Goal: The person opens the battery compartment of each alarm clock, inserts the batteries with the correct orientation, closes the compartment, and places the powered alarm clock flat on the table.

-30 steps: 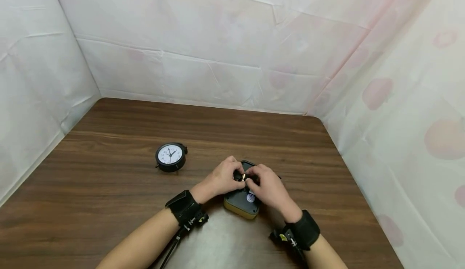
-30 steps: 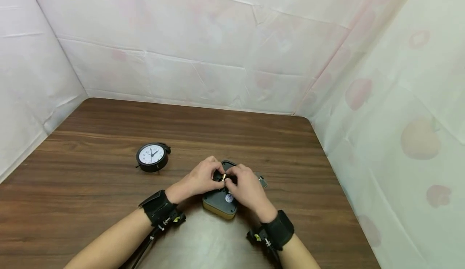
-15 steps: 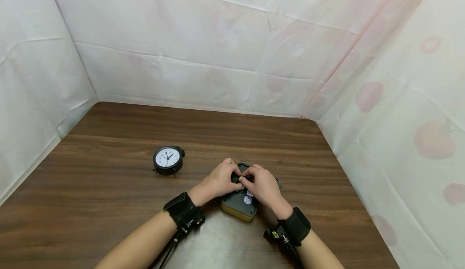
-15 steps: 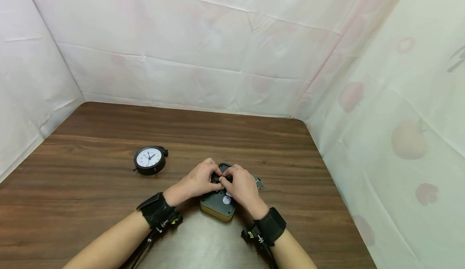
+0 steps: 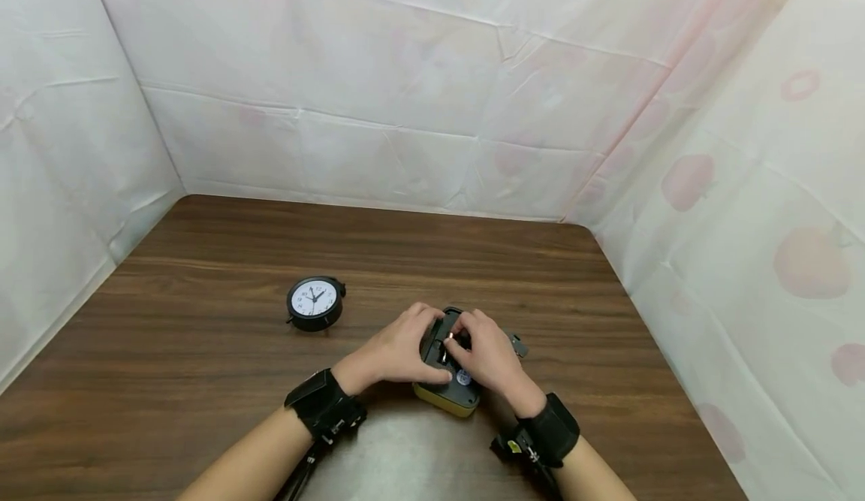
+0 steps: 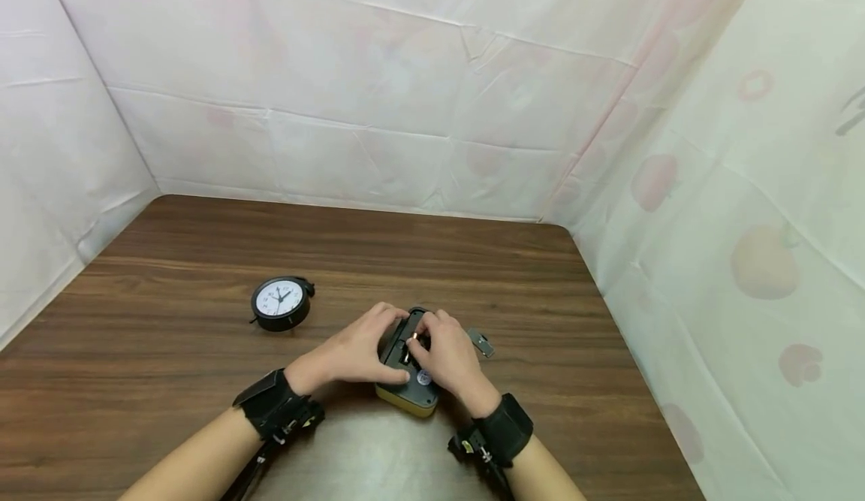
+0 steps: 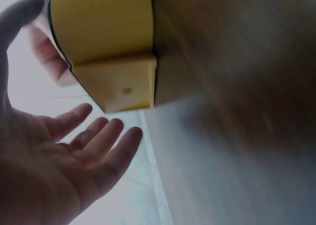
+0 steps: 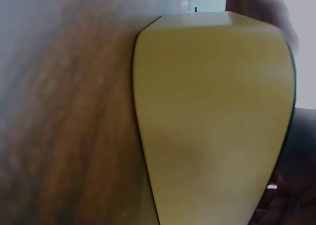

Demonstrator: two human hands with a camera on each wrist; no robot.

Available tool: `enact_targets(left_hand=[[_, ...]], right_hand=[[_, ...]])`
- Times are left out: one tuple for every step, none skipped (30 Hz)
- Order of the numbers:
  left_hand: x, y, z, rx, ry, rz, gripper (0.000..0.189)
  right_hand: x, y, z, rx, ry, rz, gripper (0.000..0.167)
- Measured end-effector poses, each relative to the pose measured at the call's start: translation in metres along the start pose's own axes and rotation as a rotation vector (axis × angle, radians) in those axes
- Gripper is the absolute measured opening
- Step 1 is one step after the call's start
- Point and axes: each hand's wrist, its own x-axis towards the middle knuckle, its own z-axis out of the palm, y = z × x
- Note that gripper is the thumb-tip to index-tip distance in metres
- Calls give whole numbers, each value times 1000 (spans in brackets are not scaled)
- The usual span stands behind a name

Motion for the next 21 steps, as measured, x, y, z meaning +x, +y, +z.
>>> enact_targets(left_hand=[[-2,-1,-1,-1,-15,4,89],[-4,-2,-2,4,-32,4,94],[-6,-3,-3,5,-50,2,99],[-8,-4,-4,9,-66,6,103],[-9,-5,-5,13,-81,12,107],[-10,-6,-6,18,-93,14,110],[-11,-6,-7,14,-105,20,113],[-12,-7,-7,14,-116,23,115],[-12,-7,-8,12,-125,29,116],[-12,-8,-8,19,-127,36,117],[-12,-8,-8,24,-129,41,118],[-12,-9,-8,28,-129,43,118],[-12,-9,-8,29,-128,42,118],[-13,-9,-8,40,-123,37,117],[-13,-9,-8,47,-118,35,117],[-13,-10,-8,52,-113,31,116],[-13,-10,-8,54,-112,23,115],[-13,-10,-8,55,-112,15,114],[-13,-10,-8,57,-114,6,113],[-13,-10,-8,60,-113,4,112],[-13,-10,-8,59,-114,1,112]], right_hand=[[-1,0,-1,-4,-4,-6,15],[-2,0,-2,-5,-12,-14,16],[-3,0,-3,-4,-18,-21,18],[-5,1,-4,-1,-27,-31,20],[-6,1,-5,-1,-37,-42,22],[-7,1,-6,-4,-44,-54,24],[-7,1,-7,-7,-48,-68,26],[-8,2,-8,-9,-55,-81,29],[-9,3,-8,-17,-57,-95,32],[-10,3,-9,-25,-60,-108,35],[-11,4,-9,-37,-60,-123,38],[-12,5,-9,-48,-61,-135,41],[-13,6,-9,-57,-63,-143,45],[-14,7,-10,-67,-68,-147,49],[-16,7,-9,-76,-72,-150,52],[-17,8,-9,-82,-78,-151,56],[-18,8,-9,-90,-81,-155,59],[-19,9,-9,-95,-87,-156,63],[-19,9,-9,-97,-92,-157,67],[-20,9,-9,-100,-97,-161,72],[-20,9,-9,-98,-103,-164,77]])
